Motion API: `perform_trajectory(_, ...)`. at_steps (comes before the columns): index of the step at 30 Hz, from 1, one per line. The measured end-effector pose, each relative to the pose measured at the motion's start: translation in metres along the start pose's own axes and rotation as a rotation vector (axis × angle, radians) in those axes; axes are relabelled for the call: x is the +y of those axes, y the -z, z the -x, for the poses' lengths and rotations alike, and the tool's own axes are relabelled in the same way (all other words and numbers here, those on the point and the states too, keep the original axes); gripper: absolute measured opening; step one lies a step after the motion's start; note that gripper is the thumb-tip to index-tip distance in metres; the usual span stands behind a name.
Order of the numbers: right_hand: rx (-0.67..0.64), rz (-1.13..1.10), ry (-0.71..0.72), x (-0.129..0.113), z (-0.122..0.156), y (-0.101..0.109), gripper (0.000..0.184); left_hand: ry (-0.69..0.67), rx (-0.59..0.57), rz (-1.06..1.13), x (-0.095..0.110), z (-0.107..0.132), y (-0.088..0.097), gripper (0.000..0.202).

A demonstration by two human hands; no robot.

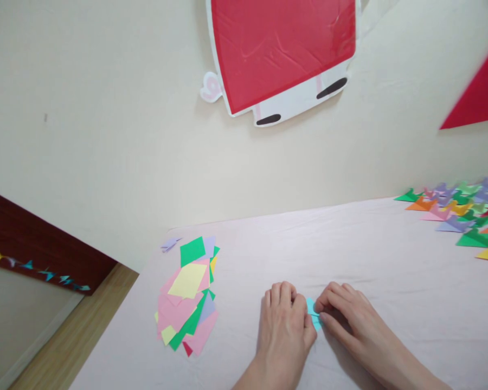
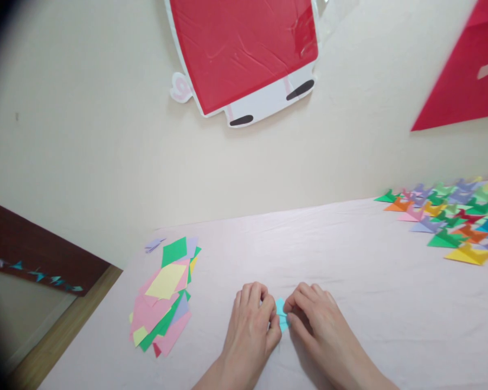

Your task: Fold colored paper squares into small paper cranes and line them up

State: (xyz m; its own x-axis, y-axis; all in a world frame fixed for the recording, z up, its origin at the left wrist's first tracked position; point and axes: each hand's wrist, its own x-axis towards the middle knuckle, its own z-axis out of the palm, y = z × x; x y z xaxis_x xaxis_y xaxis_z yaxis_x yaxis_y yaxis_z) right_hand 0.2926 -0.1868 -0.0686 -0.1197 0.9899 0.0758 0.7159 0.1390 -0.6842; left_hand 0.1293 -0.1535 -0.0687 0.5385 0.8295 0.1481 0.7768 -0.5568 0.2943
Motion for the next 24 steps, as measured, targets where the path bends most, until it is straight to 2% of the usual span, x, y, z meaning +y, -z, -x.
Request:
perform_trajectory(6,0.025,0.092,-0.064,-0.01,-0.002,-0.005,0.004,0.057,-0.05,0.097,0.002,0.001,0.006,0.02)
perform_trajectory(12,0.038,0.097,-0.04,-0.007,0.0,-0.007,0.008,0.064,-0.107,0.288,-0.001,0.002,0.017,0.026)
perform_trajectory(18,0.088,0.126,-0.028,-0.009,0.001,-0.012,0.001,0.089,-0.158,0.284,0.0,0.0,0.021,0.024)
perform_trajectory(24,0.031,0.073,-0.035,-0.008,-0.005,-0.007,0.016,0.098,-0.156,0.249,0.001,0.0,0.018,0.023)
